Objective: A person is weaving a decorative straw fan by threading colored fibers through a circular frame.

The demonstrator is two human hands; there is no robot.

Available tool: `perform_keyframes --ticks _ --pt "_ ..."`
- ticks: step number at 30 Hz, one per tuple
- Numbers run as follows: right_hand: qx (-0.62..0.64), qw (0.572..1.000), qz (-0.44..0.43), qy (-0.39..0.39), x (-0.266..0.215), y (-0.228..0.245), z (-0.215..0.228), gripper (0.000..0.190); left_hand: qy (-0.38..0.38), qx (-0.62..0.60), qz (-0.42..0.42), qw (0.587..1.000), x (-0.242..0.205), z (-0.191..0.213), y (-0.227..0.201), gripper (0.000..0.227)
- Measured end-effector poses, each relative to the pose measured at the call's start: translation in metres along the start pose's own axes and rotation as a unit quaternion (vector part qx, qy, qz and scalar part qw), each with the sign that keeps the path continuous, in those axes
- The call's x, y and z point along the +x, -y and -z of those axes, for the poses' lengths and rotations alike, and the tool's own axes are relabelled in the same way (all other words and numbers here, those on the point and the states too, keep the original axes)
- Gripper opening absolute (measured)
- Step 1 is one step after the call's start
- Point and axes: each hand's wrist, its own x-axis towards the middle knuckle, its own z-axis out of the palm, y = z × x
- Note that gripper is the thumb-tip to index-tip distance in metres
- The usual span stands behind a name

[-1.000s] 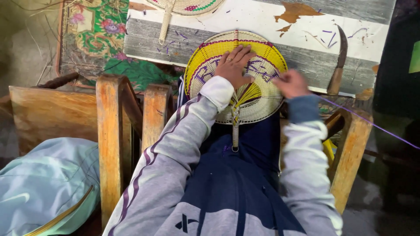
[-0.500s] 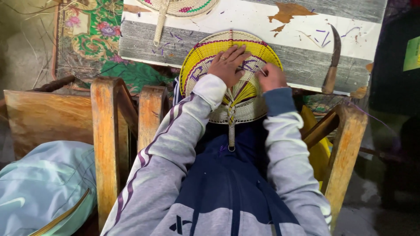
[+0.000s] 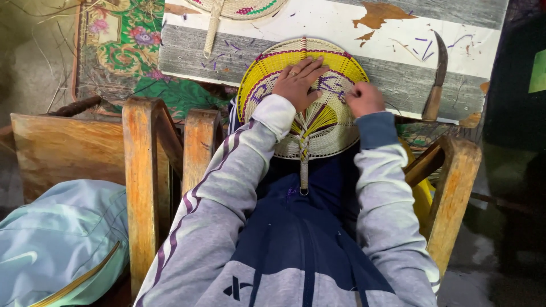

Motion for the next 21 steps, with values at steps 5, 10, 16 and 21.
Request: perform_keyframes --ticks 5,10,16,21 --pt "0.024 0.999 0.027 -0.003 -0.004 0.013 0.005 0.017 0.016 -0.011 0.004 1.000 -0.002 0.003 -0.002 0.065" --pt "0.050 0.998 0.044 -0.007 0.001 0.000 0.000 0.013 0.029 -0.023 0.007 0.999 -0.002 0.007 -0.003 0.065" --pt "0.042 0.995 0.067 -0.066 0.009 -0.007 -0.013 0.031 0.023 -0.059 0.000 0.998 -0.001 0.013 -0.005 0.066" --pt "0.016 0.995 0.057 -0.082 0.011 -0.010 -0.016 0.031 -0.020 -0.046 -0.003 0.999 0.007 0.014 -0.006 0.067"
